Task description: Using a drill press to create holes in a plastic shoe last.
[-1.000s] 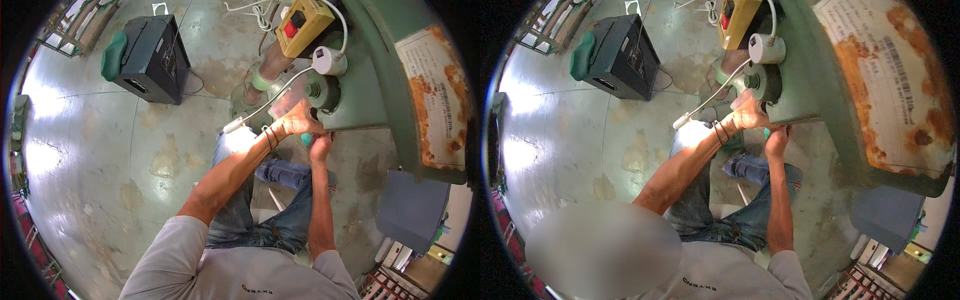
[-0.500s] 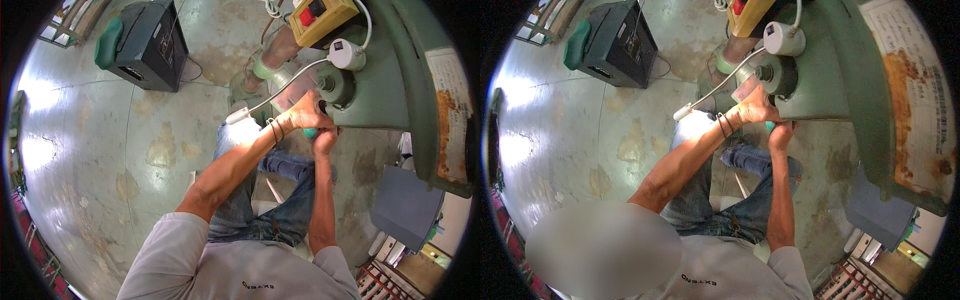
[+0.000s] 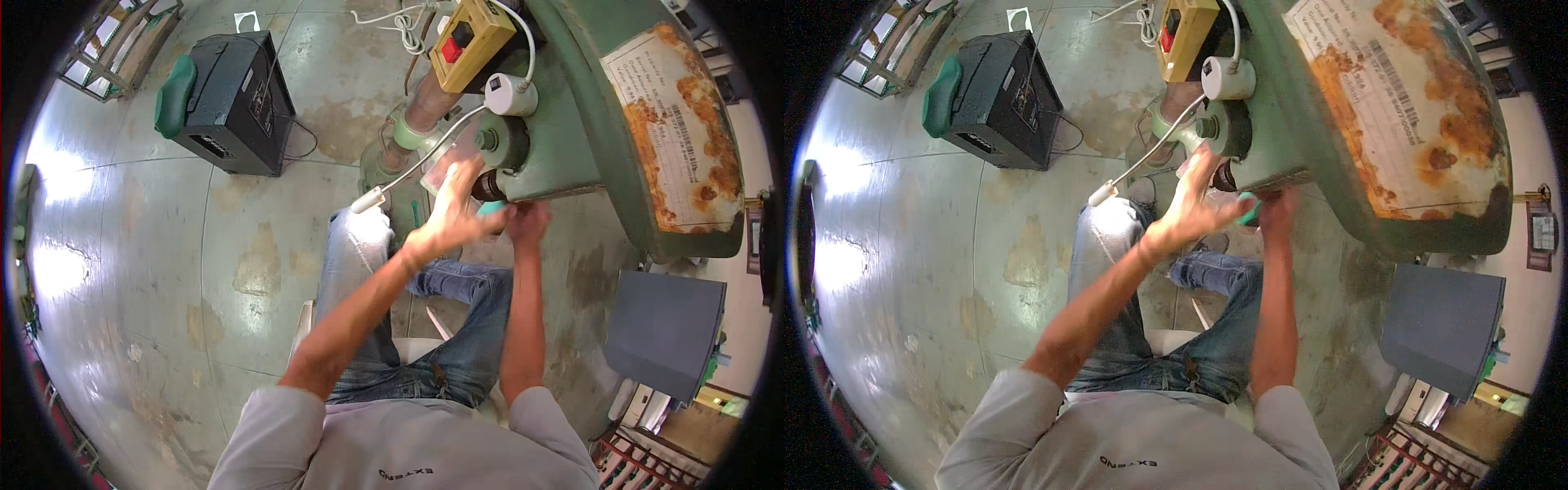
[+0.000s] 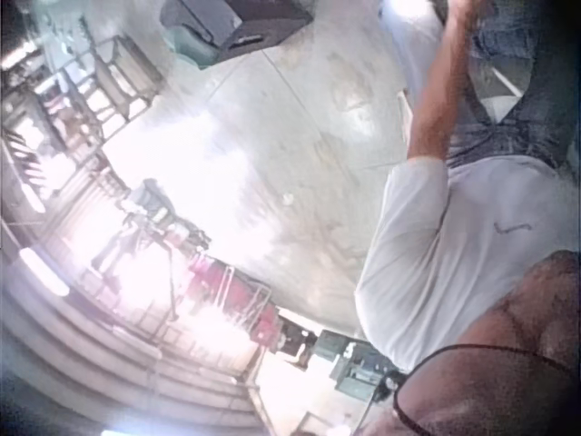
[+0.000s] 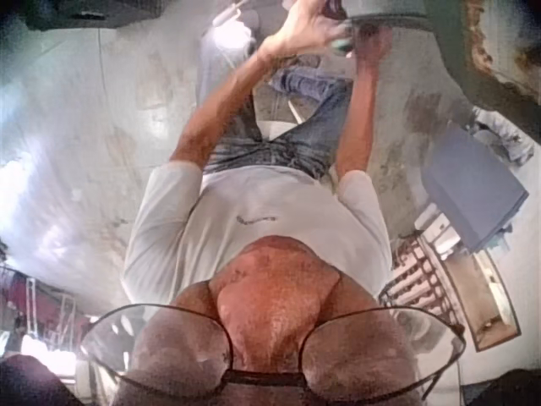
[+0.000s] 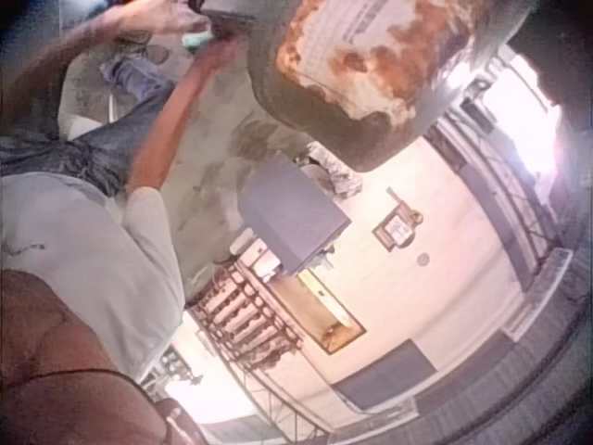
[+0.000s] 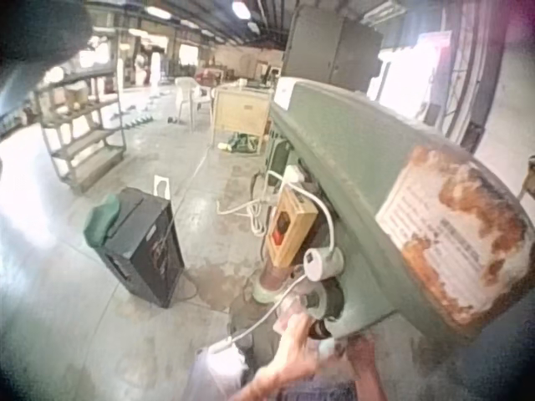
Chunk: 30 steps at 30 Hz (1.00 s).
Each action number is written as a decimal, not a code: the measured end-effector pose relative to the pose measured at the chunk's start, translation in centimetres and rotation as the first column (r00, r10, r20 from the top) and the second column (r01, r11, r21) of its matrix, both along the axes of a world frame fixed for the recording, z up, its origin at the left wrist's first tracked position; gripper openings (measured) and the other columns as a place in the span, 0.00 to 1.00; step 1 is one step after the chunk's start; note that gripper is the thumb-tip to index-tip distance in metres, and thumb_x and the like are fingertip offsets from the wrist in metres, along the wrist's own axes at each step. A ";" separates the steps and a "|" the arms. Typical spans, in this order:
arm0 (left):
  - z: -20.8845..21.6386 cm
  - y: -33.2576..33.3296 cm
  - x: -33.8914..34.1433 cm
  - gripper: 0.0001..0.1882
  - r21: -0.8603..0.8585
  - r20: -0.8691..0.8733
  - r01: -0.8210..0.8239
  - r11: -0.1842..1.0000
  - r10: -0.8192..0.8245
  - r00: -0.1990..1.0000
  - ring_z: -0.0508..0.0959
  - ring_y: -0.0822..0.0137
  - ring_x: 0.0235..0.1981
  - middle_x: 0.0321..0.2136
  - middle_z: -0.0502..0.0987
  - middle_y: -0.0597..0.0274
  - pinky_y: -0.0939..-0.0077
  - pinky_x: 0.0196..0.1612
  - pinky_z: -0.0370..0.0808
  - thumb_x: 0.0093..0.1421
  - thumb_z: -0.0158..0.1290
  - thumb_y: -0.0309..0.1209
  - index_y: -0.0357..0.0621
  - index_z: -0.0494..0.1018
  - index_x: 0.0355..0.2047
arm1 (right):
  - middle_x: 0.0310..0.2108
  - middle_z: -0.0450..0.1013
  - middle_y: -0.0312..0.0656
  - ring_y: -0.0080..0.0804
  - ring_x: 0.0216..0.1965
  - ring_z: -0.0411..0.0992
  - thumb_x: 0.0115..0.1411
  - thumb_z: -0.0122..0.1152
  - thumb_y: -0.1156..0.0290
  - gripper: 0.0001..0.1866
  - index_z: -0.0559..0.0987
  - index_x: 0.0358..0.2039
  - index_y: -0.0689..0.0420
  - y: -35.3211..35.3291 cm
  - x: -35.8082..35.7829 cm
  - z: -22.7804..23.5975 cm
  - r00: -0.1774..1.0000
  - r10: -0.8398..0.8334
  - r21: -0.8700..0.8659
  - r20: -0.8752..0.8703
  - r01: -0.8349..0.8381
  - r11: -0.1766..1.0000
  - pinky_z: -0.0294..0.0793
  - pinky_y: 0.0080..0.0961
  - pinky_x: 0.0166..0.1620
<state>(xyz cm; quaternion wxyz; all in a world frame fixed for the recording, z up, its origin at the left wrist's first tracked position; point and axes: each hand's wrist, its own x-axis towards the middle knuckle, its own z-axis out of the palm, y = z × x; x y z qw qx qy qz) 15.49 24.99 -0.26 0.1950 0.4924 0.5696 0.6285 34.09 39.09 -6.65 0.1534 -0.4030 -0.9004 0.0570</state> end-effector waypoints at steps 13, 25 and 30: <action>-8.8 -14.0 9.6 0.30 -0.344 0.115 0.085 0.935 -0.048 0.992 0.76 0.48 0.51 0.50 0.75 0.46 0.59 0.57 0.69 0.50 0.61 0.24 0.38 0.68 0.56 | 0.52 0.72 0.56 0.48 0.55 0.70 0.60 0.57 0.57 0.29 0.70 0.57 0.61 2.1 -5.0 3.5 0.813 -0.172 -0.160 -0.556 0.099 0.982 0.69 0.43 0.58; -11.1 -15.9 9.0 0.25 -0.401 0.184 0.169 0.900 -0.102 0.978 0.81 0.57 0.42 0.43 0.80 0.50 0.68 0.44 0.77 0.54 0.57 0.21 0.33 0.69 0.54 | 0.55 0.69 0.64 0.57 0.58 0.67 0.46 0.70 0.47 0.44 0.70 0.57 0.65 0.1 0.1 -0.2 0.716 -0.623 -0.248 -0.314 0.571 0.782 0.67 0.47 0.59; -6.7 -17.1 9.2 0.26 -0.369 0.116 0.136 0.920 -0.099 0.988 0.81 0.62 0.42 0.46 0.79 0.54 0.70 0.44 0.77 0.58 0.55 0.18 0.38 0.67 0.57 | 0.57 0.66 0.64 0.59 0.59 0.66 0.43 0.71 0.51 0.46 0.69 0.56 0.71 2.0 0.2 -6.6 0.601 -0.727 -0.663 -0.332 0.399 0.634 0.68 0.45 0.59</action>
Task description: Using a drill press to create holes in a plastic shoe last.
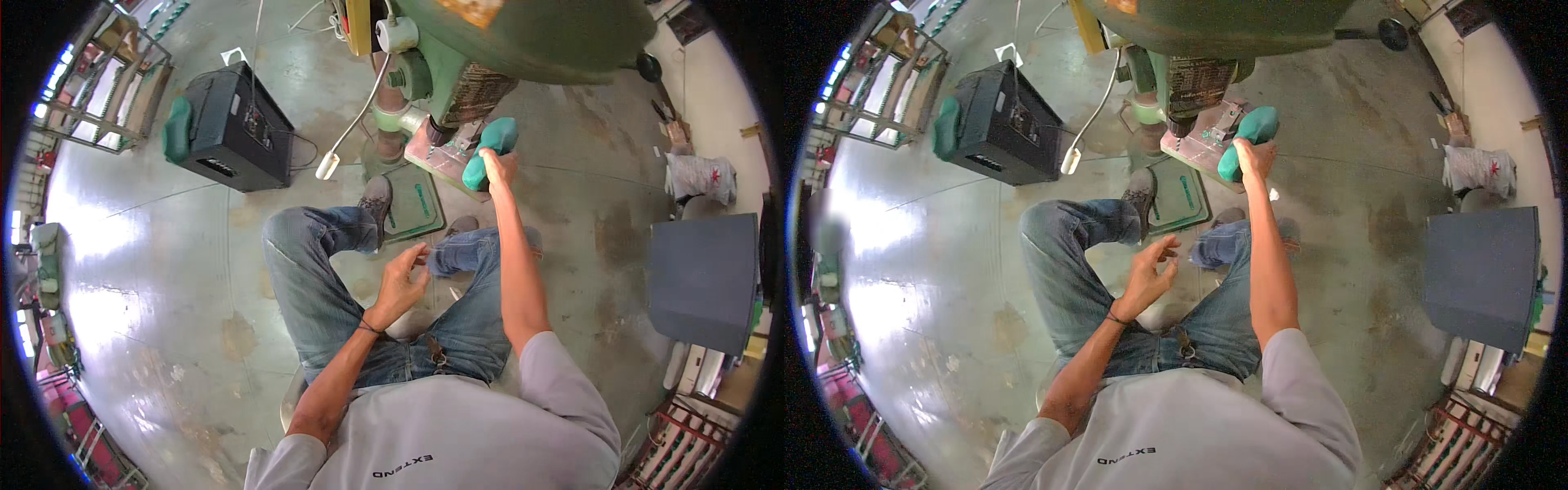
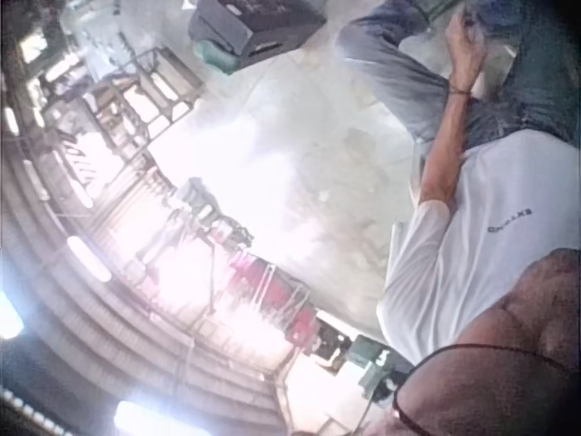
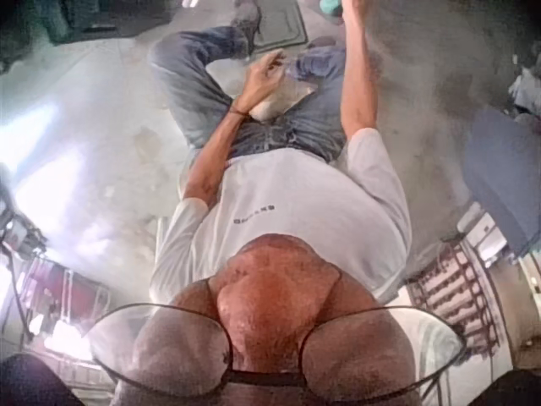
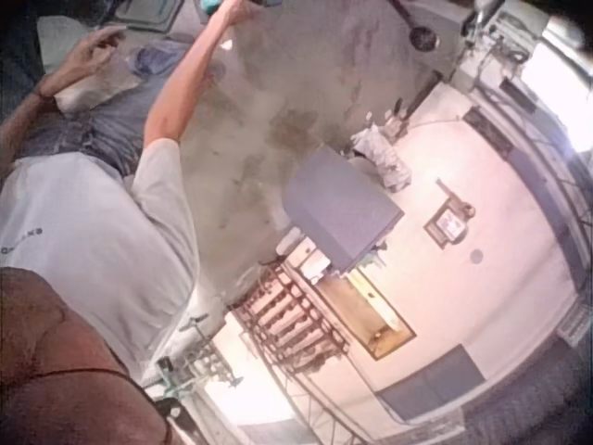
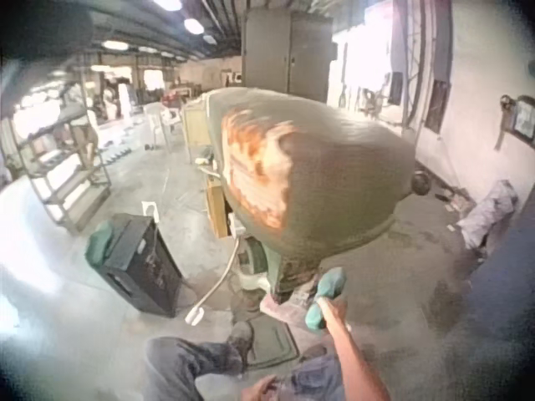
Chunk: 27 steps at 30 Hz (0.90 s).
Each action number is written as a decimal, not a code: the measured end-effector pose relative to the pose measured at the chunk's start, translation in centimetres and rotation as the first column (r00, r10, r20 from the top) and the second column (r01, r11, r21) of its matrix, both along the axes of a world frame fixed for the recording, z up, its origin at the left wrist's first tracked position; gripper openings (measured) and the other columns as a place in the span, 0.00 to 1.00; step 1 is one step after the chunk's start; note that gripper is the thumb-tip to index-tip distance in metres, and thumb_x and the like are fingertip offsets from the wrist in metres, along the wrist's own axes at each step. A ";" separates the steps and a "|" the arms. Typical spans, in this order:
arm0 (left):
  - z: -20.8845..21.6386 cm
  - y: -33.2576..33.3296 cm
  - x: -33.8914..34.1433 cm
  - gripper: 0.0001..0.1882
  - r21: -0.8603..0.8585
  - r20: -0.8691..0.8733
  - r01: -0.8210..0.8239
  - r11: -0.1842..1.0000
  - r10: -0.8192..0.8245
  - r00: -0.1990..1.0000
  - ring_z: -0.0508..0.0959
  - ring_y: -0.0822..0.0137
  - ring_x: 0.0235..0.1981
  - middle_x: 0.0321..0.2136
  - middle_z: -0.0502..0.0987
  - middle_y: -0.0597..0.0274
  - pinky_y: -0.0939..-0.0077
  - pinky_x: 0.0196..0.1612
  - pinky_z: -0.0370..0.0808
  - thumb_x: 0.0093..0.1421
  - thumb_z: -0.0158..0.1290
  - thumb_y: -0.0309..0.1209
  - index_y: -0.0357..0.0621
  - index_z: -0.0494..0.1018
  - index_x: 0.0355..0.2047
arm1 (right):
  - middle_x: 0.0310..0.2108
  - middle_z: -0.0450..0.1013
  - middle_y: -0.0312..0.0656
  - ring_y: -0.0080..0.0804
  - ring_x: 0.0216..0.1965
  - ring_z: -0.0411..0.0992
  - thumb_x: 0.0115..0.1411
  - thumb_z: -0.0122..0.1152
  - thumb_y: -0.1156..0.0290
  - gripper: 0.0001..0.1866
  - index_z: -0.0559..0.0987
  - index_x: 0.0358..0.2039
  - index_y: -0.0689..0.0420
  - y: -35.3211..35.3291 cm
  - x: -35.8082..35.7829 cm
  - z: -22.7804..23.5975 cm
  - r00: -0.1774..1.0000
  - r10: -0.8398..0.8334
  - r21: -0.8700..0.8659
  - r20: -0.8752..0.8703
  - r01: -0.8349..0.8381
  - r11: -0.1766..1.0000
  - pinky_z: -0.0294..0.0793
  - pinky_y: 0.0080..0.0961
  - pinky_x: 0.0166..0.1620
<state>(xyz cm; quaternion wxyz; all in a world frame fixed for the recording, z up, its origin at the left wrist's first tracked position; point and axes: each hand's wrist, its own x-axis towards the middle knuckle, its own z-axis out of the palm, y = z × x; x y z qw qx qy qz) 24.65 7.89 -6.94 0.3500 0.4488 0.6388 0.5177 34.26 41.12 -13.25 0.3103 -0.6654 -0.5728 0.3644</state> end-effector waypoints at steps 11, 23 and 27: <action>22.2 11.7 -13.2 0.15 0.645 -0.187 -0.347 0.681 0.580 0.792 0.79 0.67 0.46 0.46 0.79 0.52 0.73 0.46 0.77 0.63 0.53 0.22 0.37 0.75 0.51 | 0.53 0.71 0.52 0.48 0.53 0.72 0.46 0.68 0.70 0.42 0.63 0.62 0.67 -1.3 0.9 1.1 0.768 -0.011 -0.178 -0.640 -0.134 0.975 0.71 0.39 0.57; 9.5 6.1 -2.2 0.07 0.279 0.114 -0.320 0.905 0.300 0.947 0.74 0.76 0.33 0.32 0.77 0.62 0.80 0.39 0.72 0.63 0.51 0.22 0.36 0.75 0.40 | 0.50 0.60 0.46 0.34 0.46 0.62 0.61 0.61 0.52 0.43 0.54 0.68 0.59 -16.9 8.3 12.5 -0.354 0.003 0.242 -0.935 -0.633 0.735 0.72 0.33 0.40; -4.1 11.6 2.1 0.16 -0.319 0.593 0.136 0.938 0.086 0.801 0.76 0.64 0.29 0.29 0.77 0.55 0.71 0.34 0.73 0.70 0.45 0.40 0.37 0.70 0.35 | 0.44 0.61 0.43 0.33 0.41 0.63 0.53 0.63 0.59 0.41 0.58 0.64 0.60 -17.3 9.4 11.1 -0.294 0.053 0.211 -0.954 -0.537 0.817 0.70 0.30 0.38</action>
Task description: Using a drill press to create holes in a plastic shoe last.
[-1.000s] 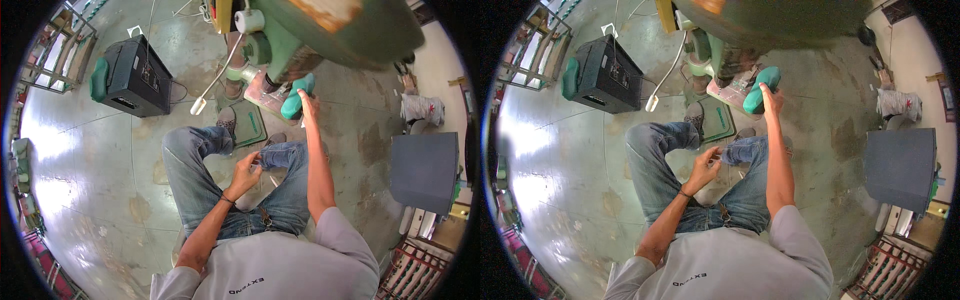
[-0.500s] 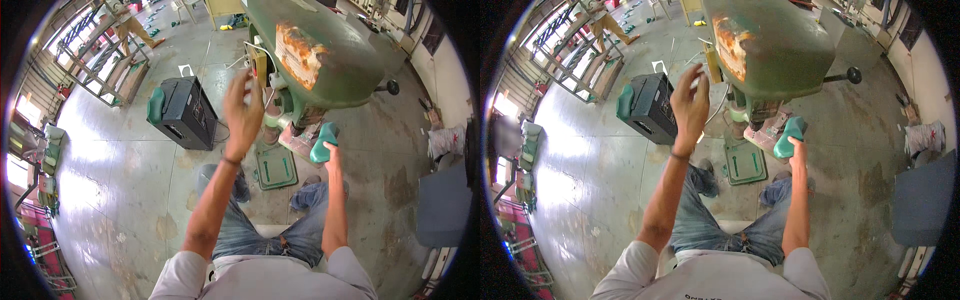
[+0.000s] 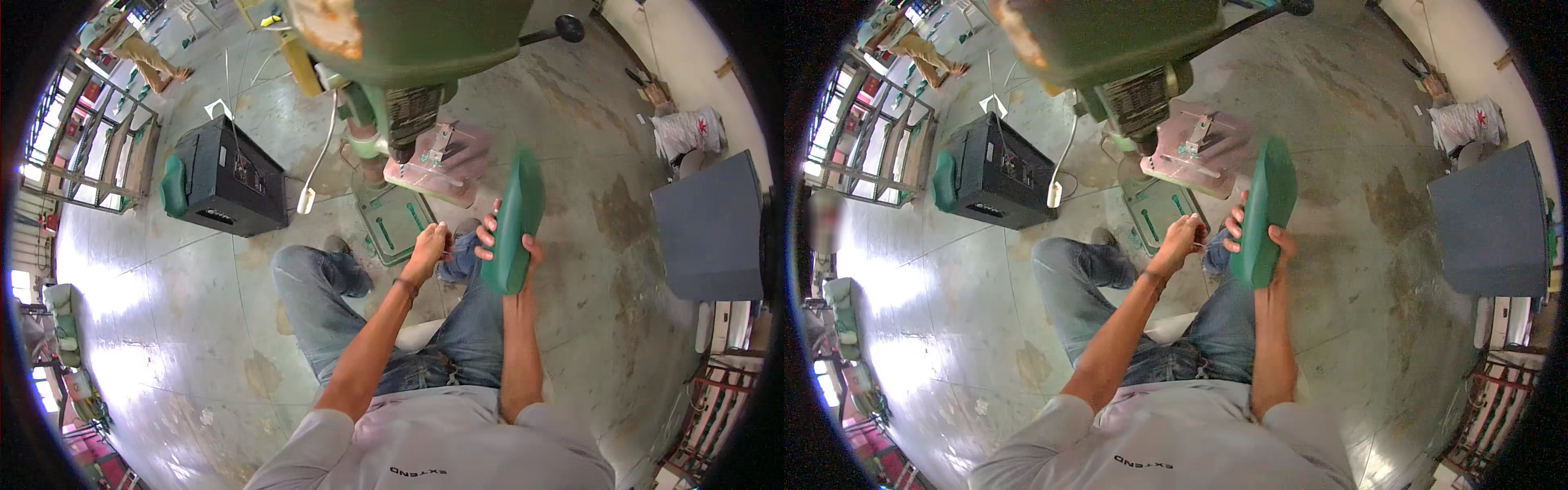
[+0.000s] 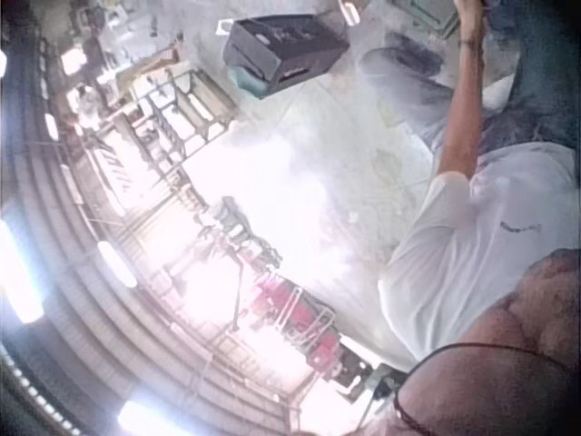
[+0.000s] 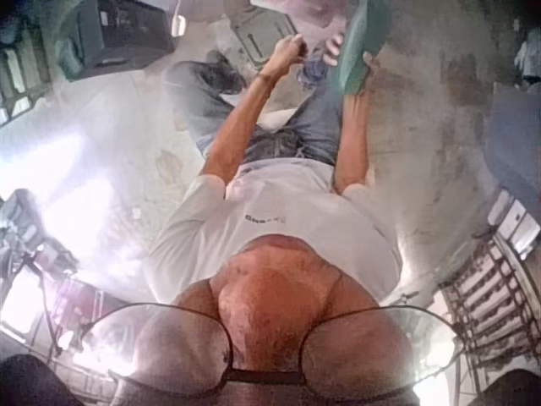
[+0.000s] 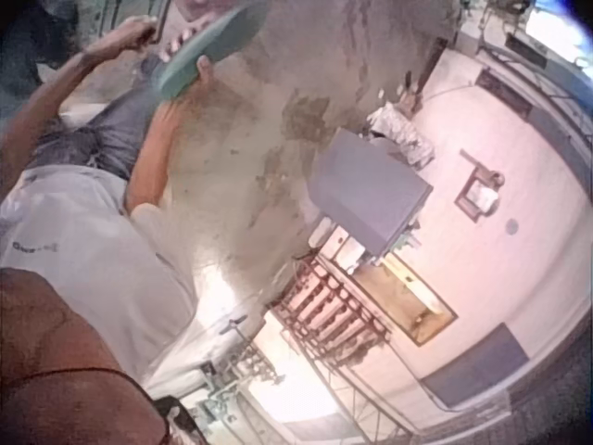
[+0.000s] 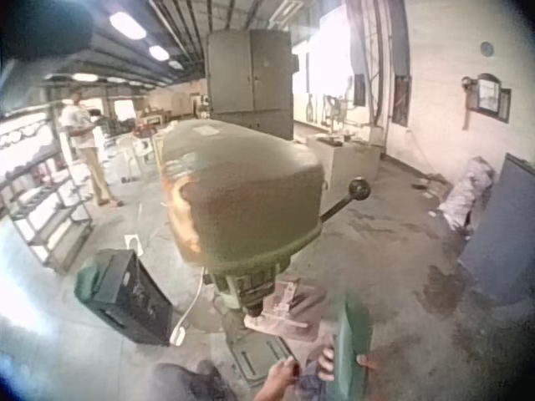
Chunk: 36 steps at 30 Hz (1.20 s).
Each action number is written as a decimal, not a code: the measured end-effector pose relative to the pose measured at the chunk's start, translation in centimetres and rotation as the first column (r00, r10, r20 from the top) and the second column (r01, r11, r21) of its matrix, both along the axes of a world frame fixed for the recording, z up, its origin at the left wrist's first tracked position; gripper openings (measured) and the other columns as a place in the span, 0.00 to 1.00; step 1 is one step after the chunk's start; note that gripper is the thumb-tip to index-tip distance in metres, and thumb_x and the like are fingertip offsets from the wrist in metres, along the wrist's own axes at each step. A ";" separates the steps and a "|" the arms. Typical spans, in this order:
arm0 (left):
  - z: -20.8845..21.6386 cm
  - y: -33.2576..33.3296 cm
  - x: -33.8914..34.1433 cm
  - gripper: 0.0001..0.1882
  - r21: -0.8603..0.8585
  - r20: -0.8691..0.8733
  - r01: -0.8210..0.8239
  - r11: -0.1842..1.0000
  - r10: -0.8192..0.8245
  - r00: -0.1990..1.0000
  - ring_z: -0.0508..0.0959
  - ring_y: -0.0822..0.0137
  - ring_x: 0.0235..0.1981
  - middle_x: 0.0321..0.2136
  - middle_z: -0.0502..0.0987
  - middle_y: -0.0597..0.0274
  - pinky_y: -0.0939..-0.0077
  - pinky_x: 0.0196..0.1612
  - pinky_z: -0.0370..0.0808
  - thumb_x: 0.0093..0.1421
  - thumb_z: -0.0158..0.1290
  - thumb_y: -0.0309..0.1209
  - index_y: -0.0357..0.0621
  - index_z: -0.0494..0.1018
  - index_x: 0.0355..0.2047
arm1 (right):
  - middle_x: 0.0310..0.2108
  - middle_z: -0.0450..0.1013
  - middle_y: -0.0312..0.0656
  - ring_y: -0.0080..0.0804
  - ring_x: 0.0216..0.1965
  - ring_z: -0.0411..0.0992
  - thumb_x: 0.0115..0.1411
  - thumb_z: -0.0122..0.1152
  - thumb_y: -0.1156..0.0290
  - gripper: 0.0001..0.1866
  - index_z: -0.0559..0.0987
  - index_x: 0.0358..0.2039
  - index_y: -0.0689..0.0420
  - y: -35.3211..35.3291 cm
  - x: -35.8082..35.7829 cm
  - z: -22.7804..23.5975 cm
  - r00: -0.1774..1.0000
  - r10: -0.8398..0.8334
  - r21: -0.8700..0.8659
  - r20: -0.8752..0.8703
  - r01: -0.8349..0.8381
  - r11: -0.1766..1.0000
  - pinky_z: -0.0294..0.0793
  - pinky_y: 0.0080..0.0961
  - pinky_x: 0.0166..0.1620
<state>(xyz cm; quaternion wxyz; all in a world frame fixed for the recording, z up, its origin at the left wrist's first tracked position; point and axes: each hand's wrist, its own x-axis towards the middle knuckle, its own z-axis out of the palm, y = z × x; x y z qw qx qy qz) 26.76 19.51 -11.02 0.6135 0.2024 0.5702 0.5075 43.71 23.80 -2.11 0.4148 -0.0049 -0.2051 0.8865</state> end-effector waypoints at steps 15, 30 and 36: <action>-2.8 13.1 1.9 0.15 0.055 -0.557 0.359 0.932 -0.270 0.785 0.78 0.64 0.45 0.41 0.79 0.49 0.69 0.44 0.77 0.69 0.49 0.37 0.38 0.71 0.47 | 0.45 0.59 0.43 0.34 0.47 0.59 0.56 0.62 0.56 0.36 0.60 0.59 0.59 0.3 0.4 -2.5 0.991 -0.133 -0.101 0.029 0.136 0.986 0.67 0.35 0.43; 30.3 2.1 -18.3 0.18 0.726 -0.598 -0.216 0.653 0.754 0.272 0.80 0.69 0.34 0.35 0.82 0.57 0.77 0.40 0.75 0.66 0.54 0.38 0.34 0.79 0.45 | 0.41 0.77 0.45 0.35 0.38 0.76 0.49 0.71 0.67 0.23 0.79 0.45 0.65 -3.5 -5.6 -1.9 0.612 -0.055 0.041 0.789 0.037 0.998 0.75 0.27 0.47; 27.5 8.2 -23.4 0.11 0.277 -0.639 0.062 0.959 0.232 -0.734 0.80 0.65 0.37 0.33 0.79 0.51 0.74 0.45 0.74 0.63 0.51 0.33 0.48 0.81 0.43 | 0.39 0.76 0.42 0.32 0.41 0.77 0.47 0.75 0.65 0.29 0.76 0.47 0.63 -8.0 -6.6 -2.3 0.602 -0.002 0.058 0.798 -0.074 0.996 0.77 0.28 0.49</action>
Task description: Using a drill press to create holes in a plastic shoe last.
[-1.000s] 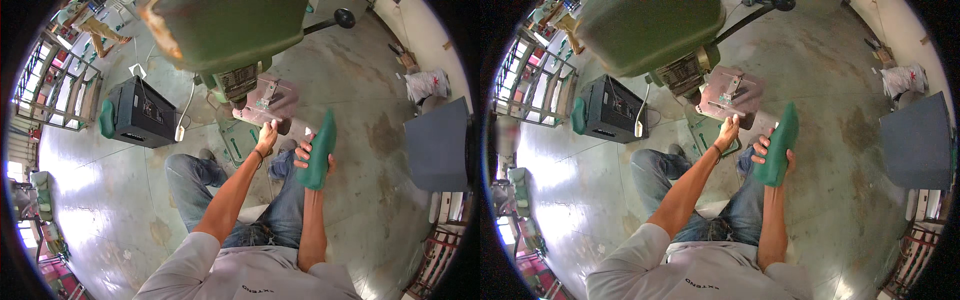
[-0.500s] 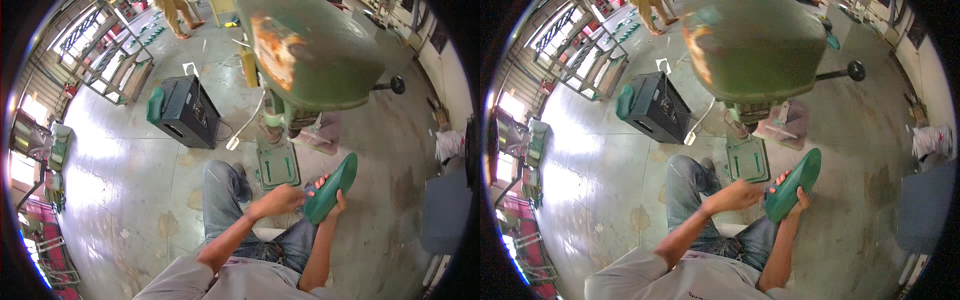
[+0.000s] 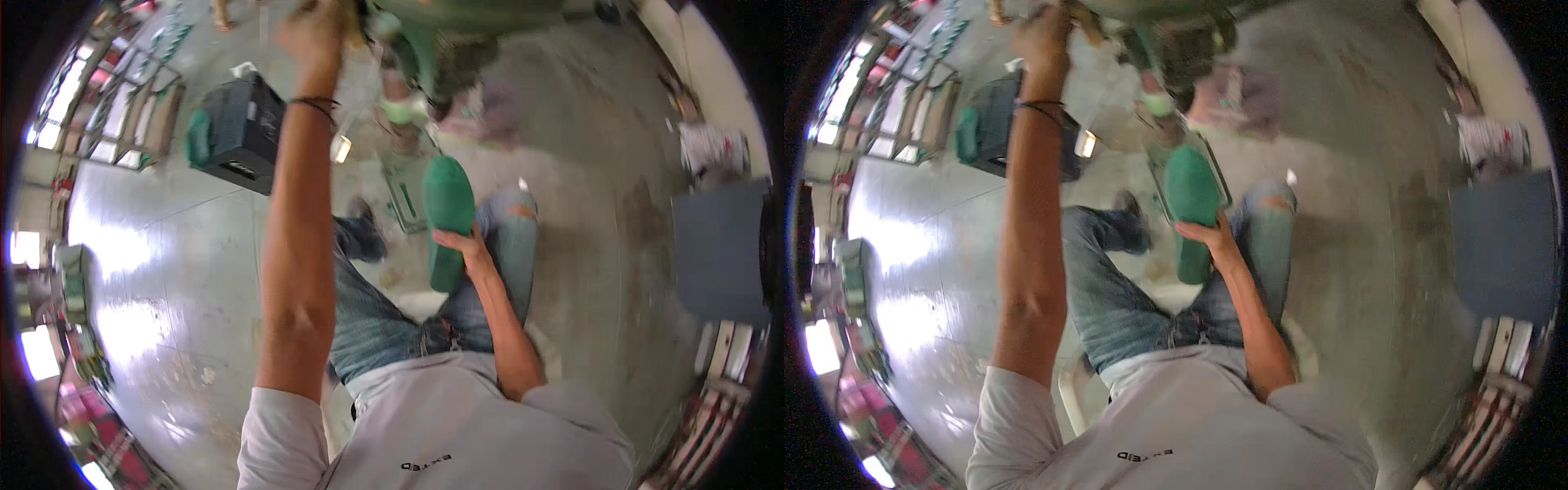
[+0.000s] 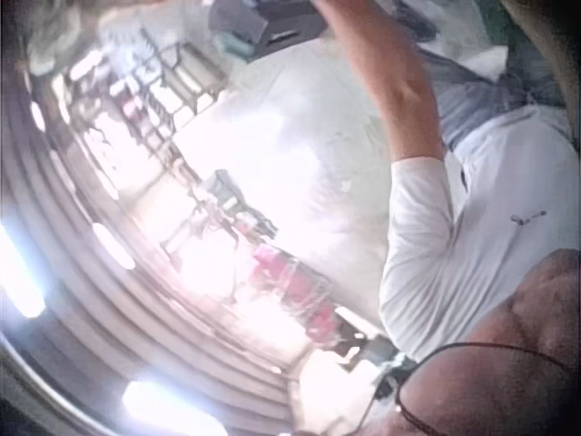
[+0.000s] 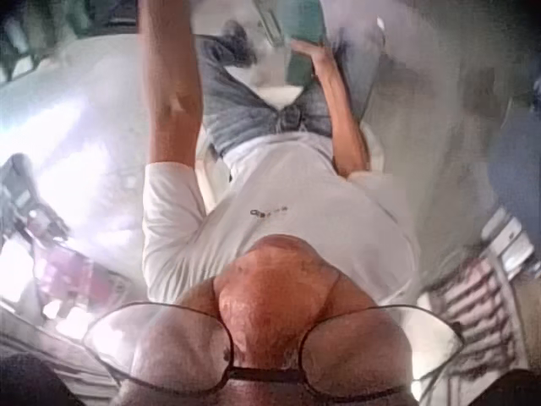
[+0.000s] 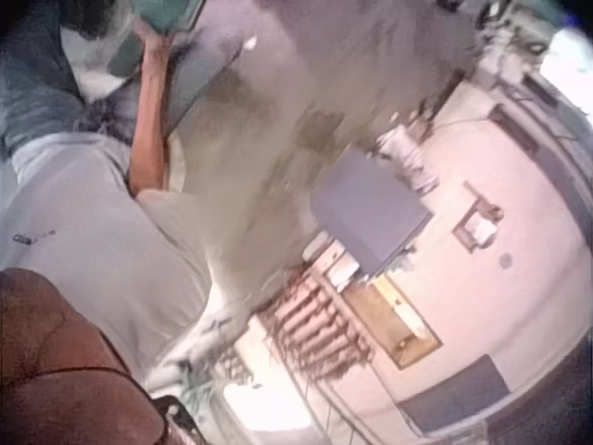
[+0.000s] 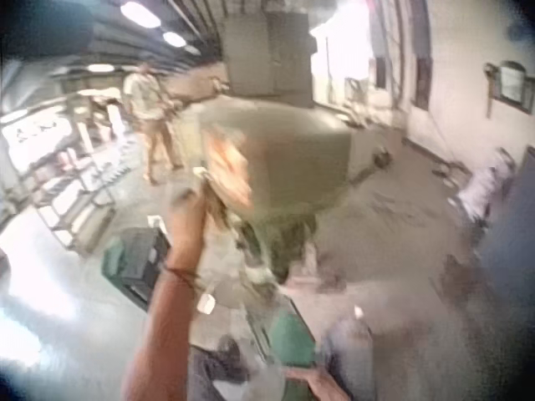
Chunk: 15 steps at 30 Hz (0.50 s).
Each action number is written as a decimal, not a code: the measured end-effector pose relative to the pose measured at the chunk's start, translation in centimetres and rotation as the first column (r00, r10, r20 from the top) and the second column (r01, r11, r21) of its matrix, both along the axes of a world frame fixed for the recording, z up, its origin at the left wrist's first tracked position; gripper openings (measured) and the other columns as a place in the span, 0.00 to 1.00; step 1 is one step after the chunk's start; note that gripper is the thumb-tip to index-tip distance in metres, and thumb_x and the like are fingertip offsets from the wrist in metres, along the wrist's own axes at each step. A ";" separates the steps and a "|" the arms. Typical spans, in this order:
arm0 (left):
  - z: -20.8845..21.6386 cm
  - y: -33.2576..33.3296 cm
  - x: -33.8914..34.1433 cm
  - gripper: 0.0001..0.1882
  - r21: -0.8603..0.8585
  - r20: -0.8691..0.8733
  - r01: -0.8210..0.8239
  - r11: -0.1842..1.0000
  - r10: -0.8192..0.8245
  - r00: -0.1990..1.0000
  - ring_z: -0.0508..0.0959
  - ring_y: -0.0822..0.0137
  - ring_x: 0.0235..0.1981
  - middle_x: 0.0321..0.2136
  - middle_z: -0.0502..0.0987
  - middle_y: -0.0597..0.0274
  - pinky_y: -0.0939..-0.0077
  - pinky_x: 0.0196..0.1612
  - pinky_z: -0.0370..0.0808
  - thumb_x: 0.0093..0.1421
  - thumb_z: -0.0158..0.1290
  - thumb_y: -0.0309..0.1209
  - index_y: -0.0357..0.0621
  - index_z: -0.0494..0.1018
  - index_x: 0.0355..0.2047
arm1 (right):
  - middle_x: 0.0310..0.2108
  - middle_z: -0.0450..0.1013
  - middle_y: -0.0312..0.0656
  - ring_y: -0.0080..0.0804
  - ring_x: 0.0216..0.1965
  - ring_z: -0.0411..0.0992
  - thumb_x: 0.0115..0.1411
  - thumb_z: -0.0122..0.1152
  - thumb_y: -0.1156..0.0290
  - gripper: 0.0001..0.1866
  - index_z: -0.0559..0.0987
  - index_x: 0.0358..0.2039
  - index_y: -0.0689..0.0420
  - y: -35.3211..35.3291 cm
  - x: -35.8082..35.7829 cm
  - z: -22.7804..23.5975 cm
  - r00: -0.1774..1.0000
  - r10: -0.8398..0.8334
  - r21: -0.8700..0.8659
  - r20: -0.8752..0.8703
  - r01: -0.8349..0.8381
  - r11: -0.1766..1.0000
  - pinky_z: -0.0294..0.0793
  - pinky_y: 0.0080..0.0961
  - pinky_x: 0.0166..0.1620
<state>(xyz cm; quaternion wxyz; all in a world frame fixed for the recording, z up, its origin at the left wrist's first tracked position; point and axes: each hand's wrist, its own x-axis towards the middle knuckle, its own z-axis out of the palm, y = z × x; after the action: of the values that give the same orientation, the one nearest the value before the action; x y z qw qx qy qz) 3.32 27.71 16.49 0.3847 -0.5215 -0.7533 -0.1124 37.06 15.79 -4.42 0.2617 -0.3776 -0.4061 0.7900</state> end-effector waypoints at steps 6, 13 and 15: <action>-1.4 2.1 -0.1 0.26 0.635 0.731 -0.199 0.746 -0.497 0.468 0.80 0.64 0.35 0.33 0.82 0.53 0.73 0.42 0.74 0.57 0.62 0.49 0.33 0.78 0.41 | 0.38 0.76 0.40 0.30 0.40 0.77 0.48 0.75 0.67 0.26 0.77 0.46 0.62 -0.5 -0.4 1.2 0.996 -0.047 0.032 -0.075 0.049 0.998 0.79 0.28 0.48; -1.2 2.4 0.2 0.26 0.761 0.646 -0.095 0.641 -0.739 0.191 0.79 0.67 0.33 0.30 0.80 0.61 0.75 0.38 0.74 0.59 0.61 0.49 0.34 0.78 0.42 | 0.38 0.76 0.38 0.27 0.42 0.76 0.49 0.75 0.66 0.24 0.77 0.44 0.62 -0.3 0.6 1.0 0.994 -0.079 0.014 -0.071 0.080 0.997 0.79 0.28 0.47; -0.4 2.0 1.0 0.26 0.676 0.708 -0.119 0.727 -0.596 0.380 0.79 0.67 0.32 0.30 0.80 0.62 0.74 0.38 0.73 0.61 0.60 0.49 0.33 0.78 0.42 | 0.39 0.76 0.38 0.25 0.42 0.75 0.52 0.72 0.60 0.25 0.77 0.46 0.61 -0.3 0.7 0.6 0.998 -0.063 0.070 -0.024 0.064 0.996 0.77 0.26 0.45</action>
<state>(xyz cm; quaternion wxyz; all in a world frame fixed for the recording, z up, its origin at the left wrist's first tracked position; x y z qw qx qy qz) 4.29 29.71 16.11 0.0466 -0.3259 -0.6590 -0.6762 37.73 15.45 -3.83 0.3041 -0.3724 -0.4186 0.7705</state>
